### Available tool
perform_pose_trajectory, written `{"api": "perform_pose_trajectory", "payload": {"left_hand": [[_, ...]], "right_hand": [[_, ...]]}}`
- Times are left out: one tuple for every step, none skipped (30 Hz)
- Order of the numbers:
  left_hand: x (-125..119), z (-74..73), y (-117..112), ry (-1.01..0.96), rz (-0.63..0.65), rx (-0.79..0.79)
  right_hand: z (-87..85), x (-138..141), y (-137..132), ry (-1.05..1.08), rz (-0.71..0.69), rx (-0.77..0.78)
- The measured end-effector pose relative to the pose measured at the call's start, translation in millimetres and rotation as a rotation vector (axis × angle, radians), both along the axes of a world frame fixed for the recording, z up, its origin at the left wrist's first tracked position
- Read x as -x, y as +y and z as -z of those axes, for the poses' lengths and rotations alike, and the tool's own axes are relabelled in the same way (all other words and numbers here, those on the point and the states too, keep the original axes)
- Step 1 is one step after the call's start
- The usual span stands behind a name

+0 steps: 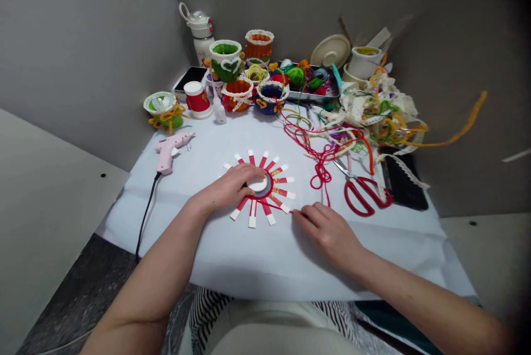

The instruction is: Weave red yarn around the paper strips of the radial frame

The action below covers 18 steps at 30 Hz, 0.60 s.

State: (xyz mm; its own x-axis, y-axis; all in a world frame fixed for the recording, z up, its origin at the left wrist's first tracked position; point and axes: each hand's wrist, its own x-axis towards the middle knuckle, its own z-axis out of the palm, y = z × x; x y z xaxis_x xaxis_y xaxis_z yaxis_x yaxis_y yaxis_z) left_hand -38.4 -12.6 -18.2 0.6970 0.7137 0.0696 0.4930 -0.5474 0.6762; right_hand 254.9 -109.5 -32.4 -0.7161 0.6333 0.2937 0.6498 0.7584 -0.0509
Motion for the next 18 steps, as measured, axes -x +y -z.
{"api": "perform_pose_trajectory", "payload": {"left_hand": [[0,-0.3,0,-0.003,0.0,0.002],[0,-0.6,0,-0.008,0.002,0.002],[0,-0.8,0,-0.013,0.003,0.001],[0,-0.9,0,-0.016,0.004,-0.001],[0,-0.9,0,-0.017,0.006,-0.002],[0,-0.7,0,-0.017,0.008,-0.003],[0,-0.3,0,-0.018,0.008,-0.004],[0,0.2,0,-0.018,0.01,-0.006],[0,0.7,0,-0.018,0.012,-0.009],[0,1.3,0,-0.017,0.015,-0.013],[1,1.9,0,-0.014,0.015,-0.017],[1,2.4,0,-0.009,0.015,-0.019],[1,2.8,0,-0.003,0.015,-0.019],[2,3.1,-1,0.002,0.015,-0.019],[2,3.1,-2,0.004,0.013,-0.02],[1,2.9,-2,0.004,0.009,-0.022],[0,2.3,-4,0.002,-0.001,-0.024],[-1,1.6,-5,0.0,-0.019,-0.026]], "right_hand": [[-0.5,-1,2,0.01,0.022,0.019],[-0.9,-1,5,0.024,0.05,0.048],[-1.3,-1,10,0.044,0.074,0.082],[-1.5,-1,16,0.072,0.094,0.118],[-1.6,-1,24,0.106,0.11,0.154],[-1.3,0,33,0.147,0.123,0.184],[-0.5,1,44,0.19,0.132,0.212],[0.7,3,54,0.236,0.144,0.235],[2.5,6,64,0.284,0.155,0.257],[4.6,9,73,0.327,0.176,0.282],[6.9,12,80,0.372,0.202,0.301],[9.3,15,85,0.409,0.227,0.315],[11.5,18,89,0.439,0.25,0.322],[13.4,20,90,0.46,0.267,0.323],[15.0,22,90,0.472,0.277,0.32],[16.3,23,89,0.478,0.28,0.317],[17.2,23,88,0.482,0.281,0.313],[17.9,24,86,0.484,0.28,0.308]]}}
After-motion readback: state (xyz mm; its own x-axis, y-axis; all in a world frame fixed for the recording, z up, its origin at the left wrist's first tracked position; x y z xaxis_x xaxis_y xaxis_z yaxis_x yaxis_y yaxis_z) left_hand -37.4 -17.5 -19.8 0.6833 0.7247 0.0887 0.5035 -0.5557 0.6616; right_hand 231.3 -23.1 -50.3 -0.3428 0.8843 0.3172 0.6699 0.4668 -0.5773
